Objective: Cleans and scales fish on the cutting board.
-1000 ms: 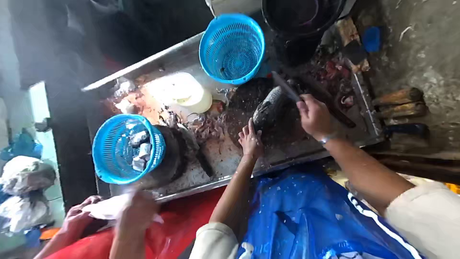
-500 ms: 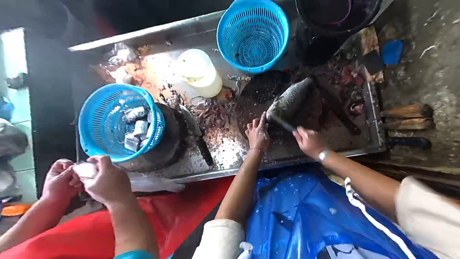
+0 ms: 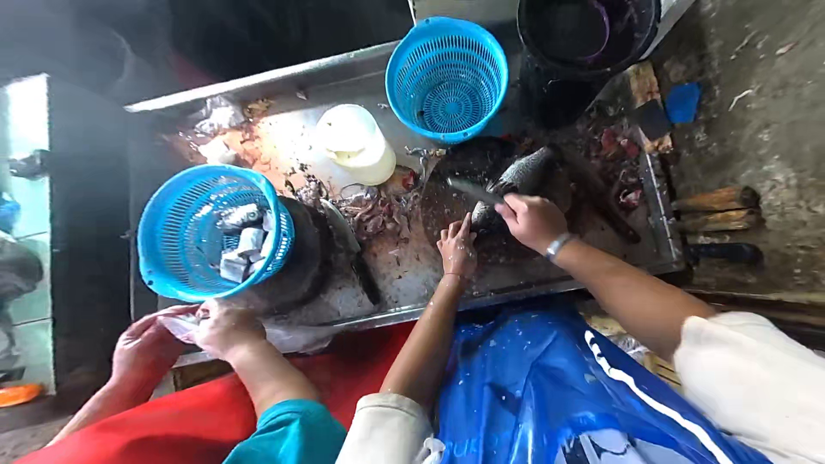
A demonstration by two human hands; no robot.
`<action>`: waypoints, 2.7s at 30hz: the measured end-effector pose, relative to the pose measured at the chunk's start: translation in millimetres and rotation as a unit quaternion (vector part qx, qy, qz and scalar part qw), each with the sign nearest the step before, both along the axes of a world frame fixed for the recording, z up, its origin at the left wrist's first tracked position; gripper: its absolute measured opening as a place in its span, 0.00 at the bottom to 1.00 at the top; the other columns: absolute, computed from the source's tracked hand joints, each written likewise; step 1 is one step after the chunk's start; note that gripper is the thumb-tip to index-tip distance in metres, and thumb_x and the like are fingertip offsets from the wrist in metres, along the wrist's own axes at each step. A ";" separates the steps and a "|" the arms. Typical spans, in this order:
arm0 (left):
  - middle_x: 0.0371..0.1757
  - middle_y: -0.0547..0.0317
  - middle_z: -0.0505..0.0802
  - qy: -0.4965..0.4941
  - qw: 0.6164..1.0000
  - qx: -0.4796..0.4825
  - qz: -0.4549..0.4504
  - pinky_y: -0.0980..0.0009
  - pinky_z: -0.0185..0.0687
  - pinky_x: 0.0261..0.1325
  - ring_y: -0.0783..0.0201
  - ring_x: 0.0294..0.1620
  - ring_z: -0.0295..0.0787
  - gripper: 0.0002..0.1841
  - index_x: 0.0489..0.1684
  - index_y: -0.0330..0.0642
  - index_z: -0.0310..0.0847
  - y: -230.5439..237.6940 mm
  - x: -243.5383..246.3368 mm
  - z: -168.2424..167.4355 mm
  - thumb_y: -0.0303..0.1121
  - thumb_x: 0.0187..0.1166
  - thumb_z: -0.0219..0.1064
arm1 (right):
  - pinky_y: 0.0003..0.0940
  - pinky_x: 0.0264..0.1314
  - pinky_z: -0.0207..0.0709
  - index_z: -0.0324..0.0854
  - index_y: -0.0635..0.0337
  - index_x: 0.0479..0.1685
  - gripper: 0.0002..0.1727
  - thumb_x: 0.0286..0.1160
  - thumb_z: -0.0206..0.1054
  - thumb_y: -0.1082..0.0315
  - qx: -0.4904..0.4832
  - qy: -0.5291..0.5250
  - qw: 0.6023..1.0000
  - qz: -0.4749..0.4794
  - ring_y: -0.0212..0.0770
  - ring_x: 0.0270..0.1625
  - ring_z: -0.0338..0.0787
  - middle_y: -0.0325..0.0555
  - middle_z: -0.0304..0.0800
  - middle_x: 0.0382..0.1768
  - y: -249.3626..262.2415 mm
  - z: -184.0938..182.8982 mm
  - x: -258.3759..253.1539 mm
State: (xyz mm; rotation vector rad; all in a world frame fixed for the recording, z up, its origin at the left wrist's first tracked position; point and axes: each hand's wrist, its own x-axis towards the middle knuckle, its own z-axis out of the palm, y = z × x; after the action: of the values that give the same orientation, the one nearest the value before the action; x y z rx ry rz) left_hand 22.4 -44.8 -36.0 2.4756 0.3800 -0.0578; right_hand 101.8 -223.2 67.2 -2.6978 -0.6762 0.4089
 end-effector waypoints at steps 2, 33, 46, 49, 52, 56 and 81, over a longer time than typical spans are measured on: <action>0.77 0.53 0.85 -0.006 1.000 0.002 0.005 0.40 0.71 0.70 0.43 0.73 0.79 0.25 0.84 0.60 0.75 0.1 -4.7 -1.4 0.33 0.88 0.59 | 0.65 0.47 0.85 0.83 0.60 0.52 0.28 0.94 0.46 0.45 -0.027 0.025 0.999 -0.001 0.64 0.50 0.94 0.60 0.92 0.44 -0.4 -20.2 -10.6; 0.77 0.44 0.80 -0.023 0.994 0.062 -0.084 0.36 0.80 0.68 0.36 0.76 0.76 0.47 0.80 0.53 0.72 -24.8 14.4 69.1 0.47 0.52 0.91 | 0.63 0.66 0.82 0.79 0.63 0.74 0.24 0.91 0.51 0.59 0.142 0.024 0.975 -0.171 0.60 0.59 0.92 0.63 0.92 0.56 -172.4 -29.3 -35.8; 0.59 0.47 0.94 -0.229 0.971 -0.058 0.044 0.51 0.85 0.68 0.48 0.62 0.91 0.17 0.47 0.43 0.93 -28.7 -52.3 -3.1 0.40 0.64 0.85 | 0.66 0.41 0.85 0.81 0.54 0.59 0.24 0.95 0.45 0.47 -0.011 0.065 0.998 -0.009 0.62 0.40 0.93 0.58 0.90 0.34 -54.8 -30.9 -55.3; 0.59 0.45 0.94 -0.242 0.966 -0.083 0.041 0.52 0.85 0.68 0.48 0.61 0.91 0.16 0.46 0.42 0.94 -30.4 -53.0 -4.8 0.41 0.66 0.84 | 0.71 0.45 0.82 0.85 0.55 0.55 0.25 0.93 0.48 0.46 -0.115 0.107 0.988 -0.003 0.67 0.46 0.93 0.62 0.92 0.38 -65.6 33.3 -52.6; 0.59 0.47 0.94 -0.240 0.966 -0.091 0.033 0.54 0.85 0.69 0.49 0.62 0.91 0.17 0.48 0.44 0.94 -24.7 -47.3 -8.1 0.42 0.66 0.84 | 0.67 0.45 0.83 0.87 0.56 0.52 0.24 0.92 0.51 0.47 -0.029 0.004 1.000 0.005 0.62 0.44 0.94 0.58 0.92 0.36 5.2 55.3 -15.4; 0.60 0.48 0.94 -0.248 0.962 -0.107 0.034 0.52 0.86 0.68 0.49 0.61 0.91 0.17 0.47 0.44 0.94 -21.9 -51.8 -11.5 0.39 0.62 0.86 | 0.66 0.39 0.85 0.83 0.54 0.56 0.24 0.94 0.47 0.47 -0.050 0.017 0.999 0.000 0.61 0.39 0.93 0.57 0.90 0.34 -34.8 -22.9 -54.7; 0.51 0.47 0.96 -0.261 0.944 -0.188 0.071 0.59 0.90 0.65 0.56 0.57 0.95 0.15 0.40 0.34 0.91 -32.9 -78.9 -19.2 0.28 0.58 0.87 | 0.67 0.37 0.83 0.87 0.57 0.52 0.24 0.92 0.52 0.48 -0.077 0.003 0.997 0.001 0.64 0.38 0.93 0.58 0.91 0.32 -49.9 33.7 -87.7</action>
State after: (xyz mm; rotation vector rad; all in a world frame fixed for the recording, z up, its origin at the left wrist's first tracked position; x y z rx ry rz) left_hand -56.5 -77.7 -55.3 1.9798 0.2812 0.5281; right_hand 14.0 -273.1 100.9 -2.8394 -0.6720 0.4880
